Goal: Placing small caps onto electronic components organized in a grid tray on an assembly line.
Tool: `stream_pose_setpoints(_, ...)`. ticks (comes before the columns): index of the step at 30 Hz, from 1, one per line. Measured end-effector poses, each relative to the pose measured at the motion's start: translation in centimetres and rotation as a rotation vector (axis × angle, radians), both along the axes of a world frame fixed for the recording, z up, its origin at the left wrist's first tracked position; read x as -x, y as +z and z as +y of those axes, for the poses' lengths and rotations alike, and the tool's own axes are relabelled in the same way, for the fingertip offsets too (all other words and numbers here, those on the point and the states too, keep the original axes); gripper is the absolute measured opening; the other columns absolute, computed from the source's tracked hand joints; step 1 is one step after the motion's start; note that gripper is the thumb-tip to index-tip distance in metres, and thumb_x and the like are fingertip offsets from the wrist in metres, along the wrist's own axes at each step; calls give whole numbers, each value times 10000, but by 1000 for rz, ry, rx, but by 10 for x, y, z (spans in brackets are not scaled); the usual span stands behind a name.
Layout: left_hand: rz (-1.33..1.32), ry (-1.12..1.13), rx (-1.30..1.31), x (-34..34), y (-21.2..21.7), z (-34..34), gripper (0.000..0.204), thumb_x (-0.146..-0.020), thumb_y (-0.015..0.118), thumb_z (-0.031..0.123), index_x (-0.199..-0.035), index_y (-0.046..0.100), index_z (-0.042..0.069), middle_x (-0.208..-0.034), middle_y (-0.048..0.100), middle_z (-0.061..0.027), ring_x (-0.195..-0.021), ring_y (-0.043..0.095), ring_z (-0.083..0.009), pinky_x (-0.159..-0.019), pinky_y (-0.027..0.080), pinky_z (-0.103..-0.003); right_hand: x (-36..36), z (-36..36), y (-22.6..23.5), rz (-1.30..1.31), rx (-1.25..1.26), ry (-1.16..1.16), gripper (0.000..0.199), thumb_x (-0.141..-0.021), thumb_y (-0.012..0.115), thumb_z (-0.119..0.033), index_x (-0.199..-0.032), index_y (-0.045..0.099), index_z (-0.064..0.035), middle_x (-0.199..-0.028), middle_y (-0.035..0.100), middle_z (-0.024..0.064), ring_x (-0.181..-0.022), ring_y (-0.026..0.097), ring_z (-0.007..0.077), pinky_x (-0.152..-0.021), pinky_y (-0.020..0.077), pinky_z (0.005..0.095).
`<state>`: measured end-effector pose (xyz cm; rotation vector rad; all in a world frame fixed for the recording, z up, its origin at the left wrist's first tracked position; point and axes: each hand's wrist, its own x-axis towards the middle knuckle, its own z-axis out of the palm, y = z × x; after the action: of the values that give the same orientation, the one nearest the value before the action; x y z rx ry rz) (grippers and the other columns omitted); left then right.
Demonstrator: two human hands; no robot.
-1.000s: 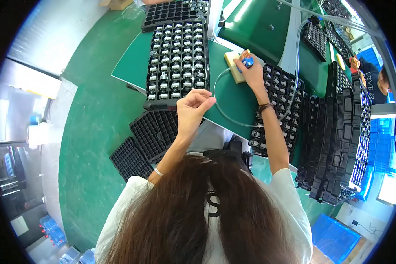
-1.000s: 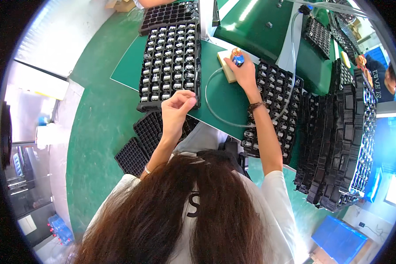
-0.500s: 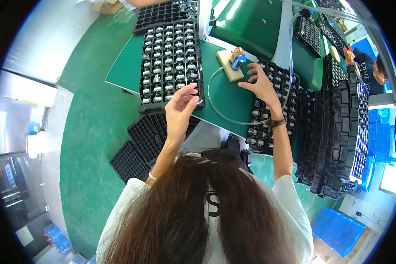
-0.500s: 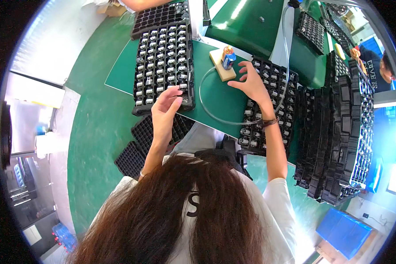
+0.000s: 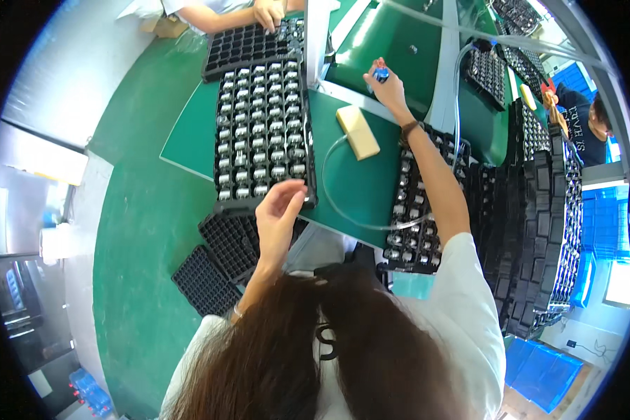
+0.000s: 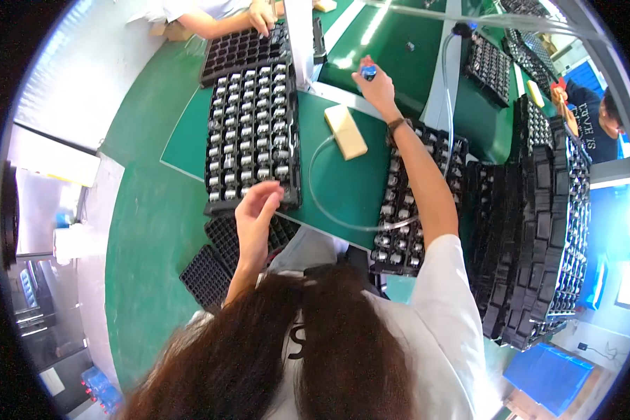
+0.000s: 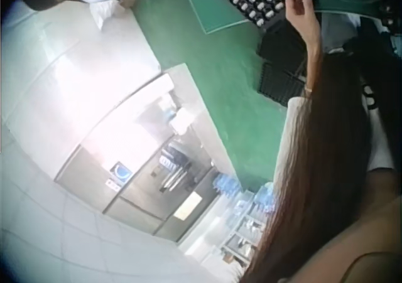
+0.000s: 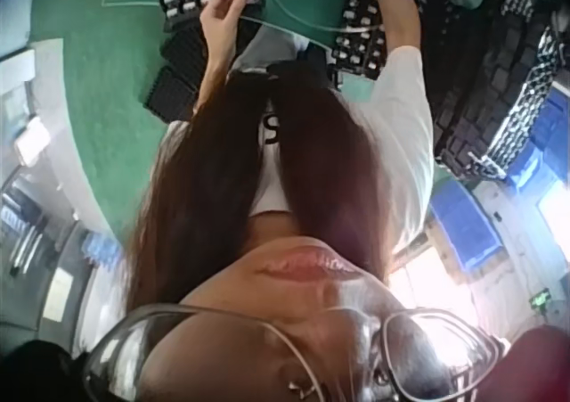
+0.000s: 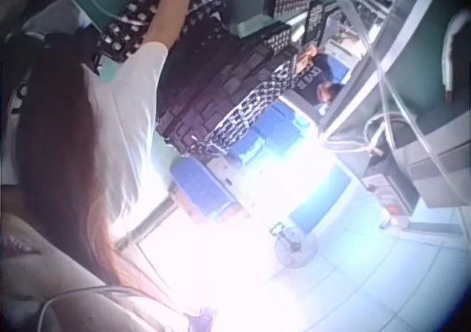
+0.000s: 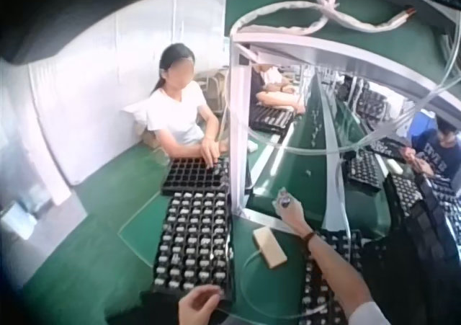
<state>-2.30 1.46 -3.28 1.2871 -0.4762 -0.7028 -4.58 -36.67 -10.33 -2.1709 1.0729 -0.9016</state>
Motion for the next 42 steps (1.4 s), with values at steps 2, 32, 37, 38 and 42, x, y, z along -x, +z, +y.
stream_pose_setpoints(2,3,-2,25,0,-2,3,180,-848,558,29,-1020,576,-21,-950,611,-53,-898,565,-103,-820,423,-220,-5,-41,3,16,82,-134,473,-687,658,-417,-962,598,-37,-857,628,212,-842,596,377,-724,470,437)
stream_pose_setpoints(32,45,-125,30,18,4,18,135,-862,525,6,-978,583,-28,-919,608,-53,-887,562,-101,-819,431,-229,124,158,39,319,-515,699,413,-637,773,-297,-883,625,0,-756,628,66,-698,578,106,-651,469,270)
stream_pose_setpoints(37,-38,-258,55,37,12,13,133,-881,501,48,-928,591,-37,-895,603,-61,-820,555,-102,-767,425,-226,139,196,51,253,259,291,459,-723,685,-300,-1062,533,-30,-913,571,128,-810,575,296,-669,470,357)
stream_pose_setpoints(38,-88,-313,79,39,16,10,146,-887,489,56,-902,597,-41,-884,603,-65,-780,552,-99,-737,425,-223,146,202,68,252,249,224,399,-740,671,-279,-1032,547,-37,-897,578,123,-797,580,289,-668,472,361)
stream_pose_setpoints(42,-141,-455,11,54,35,-6,184,-897,474,78,-848,603,-43,-861,598,-69,-679,522,-92,-662,403,-222,168,245,180,-21,330,49,296,-726,684,-104,-1003,592,-57,-806,605,85,-718,600,221,-639,488,305)
